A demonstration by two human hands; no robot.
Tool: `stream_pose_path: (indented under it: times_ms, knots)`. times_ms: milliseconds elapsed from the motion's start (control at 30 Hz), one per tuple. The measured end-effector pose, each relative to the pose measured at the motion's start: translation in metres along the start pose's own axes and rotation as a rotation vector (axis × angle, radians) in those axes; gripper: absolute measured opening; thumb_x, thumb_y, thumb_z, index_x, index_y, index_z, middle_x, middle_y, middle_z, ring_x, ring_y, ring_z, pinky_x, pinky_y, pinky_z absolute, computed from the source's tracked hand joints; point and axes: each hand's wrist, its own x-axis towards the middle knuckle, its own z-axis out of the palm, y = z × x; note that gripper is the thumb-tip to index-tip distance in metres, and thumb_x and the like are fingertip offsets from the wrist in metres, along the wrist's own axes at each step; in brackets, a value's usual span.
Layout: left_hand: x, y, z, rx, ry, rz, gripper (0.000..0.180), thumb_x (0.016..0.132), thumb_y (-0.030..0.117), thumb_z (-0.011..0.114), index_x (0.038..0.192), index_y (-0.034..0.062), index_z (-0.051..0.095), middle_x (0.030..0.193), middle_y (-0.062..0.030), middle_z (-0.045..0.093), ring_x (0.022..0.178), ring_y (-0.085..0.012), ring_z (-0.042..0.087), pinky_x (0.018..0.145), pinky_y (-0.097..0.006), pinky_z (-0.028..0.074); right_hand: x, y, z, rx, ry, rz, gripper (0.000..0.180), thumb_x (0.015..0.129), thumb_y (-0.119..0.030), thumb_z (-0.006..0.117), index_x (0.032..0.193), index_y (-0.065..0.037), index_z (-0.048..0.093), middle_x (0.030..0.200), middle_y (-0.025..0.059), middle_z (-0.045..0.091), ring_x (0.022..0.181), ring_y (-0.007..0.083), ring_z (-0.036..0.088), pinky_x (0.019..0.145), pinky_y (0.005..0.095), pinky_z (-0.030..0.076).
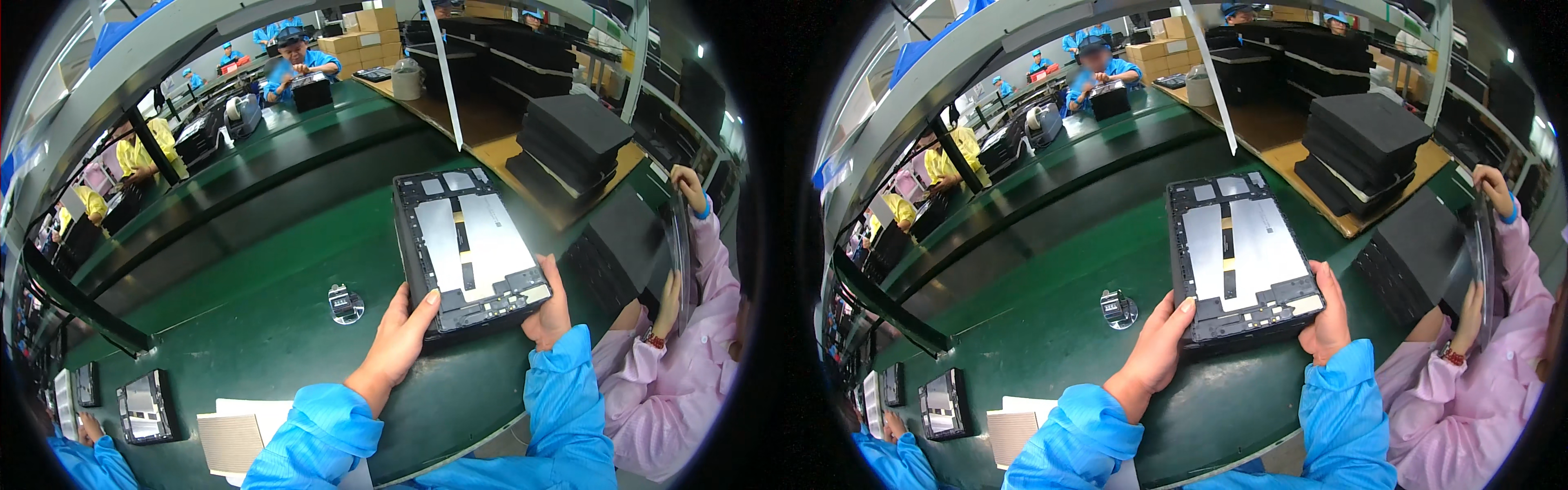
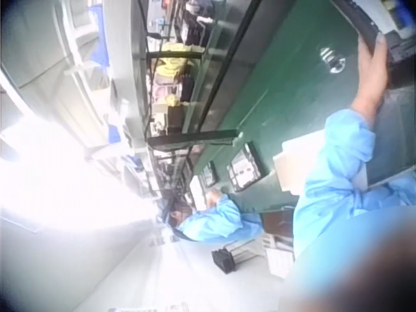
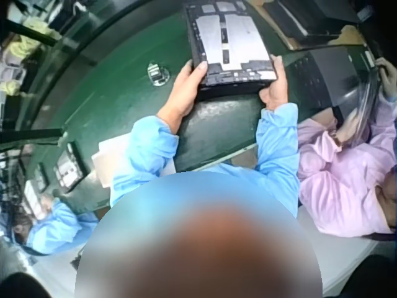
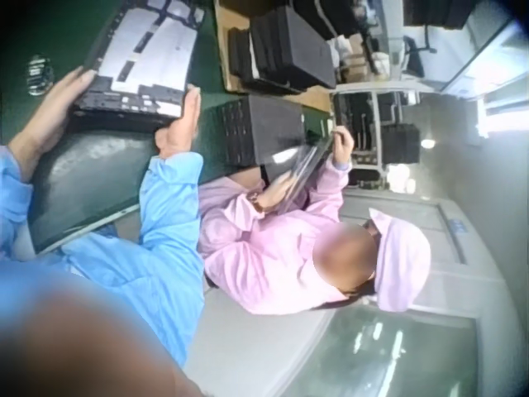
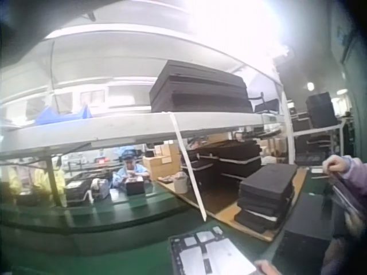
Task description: The person uses tweezers to pick up small components from a yellow sheet and place them onto a black electronic chassis. The person repeatedly handles the chassis, adjusting its position on the green workbench while performing the assembly task.
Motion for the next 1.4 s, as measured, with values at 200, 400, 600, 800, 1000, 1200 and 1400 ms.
stream_pose_path:
  times_ms: [200,400,600,800,1000,1200,1400]
  knots:
    - [0.0,-0.004,0.021,-0.173,0.192,0.101,0.054,0.09,0.028,0.055,0.131,-0.005,0.045,0.119,-0.0175,0.058,0.109,-0.0215,0.054,0.096,-0.031,0.04,-0.009,0.003,0.014,0.09,0.084,0.091,0.038,0.091,-0.038,0.054,0.109,-0.006,0.062,0.105,0.0092,0.066,0.097,0.023,0.063,0.09,0.0371,0.047]
    - [-0.037,0.016,0.019,-0.18,0.122,0.21,0.055,0.089,0.022,0.059,0.133,-0.008,0.041,0.118,-0.0144,0.058,0.108,-0.0177,0.054,0.094,-0.03,0.042,-0.043,-0.005,0.018,0.117,-0.021,-0.093,0.042,0.093,-0.037,0.049,0.117,-0.004,0.058,0.111,0.0102,0.065,0.1,0.0248,0.062,0.091,0.0389,0.048]
    - [-0.087,0.073,-0.016,-0.082,0.065,0.473,0.074,0.086,0.02,0.067,0.139,-0.013,0.028,0.128,-0.0164,0.05,0.115,-0.0191,0.051,0.099,-0.031,0.04,-0.086,-0.008,0.077,0.205,-0.242,-0.22,0.046,0.097,-0.037,0.038,0.127,-0.004,0.049,0.121,0.0109,0.06,0.106,0.0245,0.061,0.093,0.0387,0.049]
    - [-0.129,0.095,-0.132,-0.343,0.176,0.421,0.059,0.084,0.03,0.052,0.131,-0.0046,0.045,0.119,-0.0145,0.059,0.107,-0.0229,0.059,0.095,-0.035,0.046,-0.111,0.061,0.189,-0.058,-0.349,-0.274,0.041,0.093,-0.024,0.051,0.123,0.004,0.048,0.11,0.0106,0.059,0.102,0.0153,0.056,0.089,0.0304,0.046]
    - [-0.148,0.056,-0.237,-0.543,0.438,0.331,0.049,0.085,0.037,0.051,0.115,-0.0005,0.059,0.112,-0.0125,0.065,0.101,-0.0262,0.061,0.094,-0.038,0.046,-0.1,0.152,0.246,-0.157,-0.425,-0.058,0.035,0.09,-0.02,0.061,0.114,0.004,0.055,0.102,0.0074,0.061,0.094,0.0122,0.054,0.085,0.0271,0.044]
    - [-0.147,0.05,-0.253,-0.469,0.57,0.236,0.031,0.088,0.029,0.053,0.1,0.0034,0.064,0.104,-0.0102,0.067,0.095,-0.0237,0.063,0.091,-0.036,0.046,-0.086,0.189,0.247,-0.192,-0.334,0.166,0.035,0.093,-0.023,0.056,0.115,0.004,0.055,0.101,0.0068,0.061,0.095,0.0133,0.054,0.085,0.0262,0.042]
    - [-0.149,0.059,-0.236,-0.317,0.638,0.418,0.053,0.09,0.013,0.045,0.139,-0.0049,0.036,0.122,-0.0149,0.056,0.108,-0.0195,0.057,0.096,-0.032,0.044,-0.095,0.168,0.256,-0.234,-0.384,0.026,0.025,0.087,-0.004,0.063,0.109,0.003,0.054,0.1,0.0066,0.061,0.089,0.0096,0.055,0.079,0.0239,0.045]
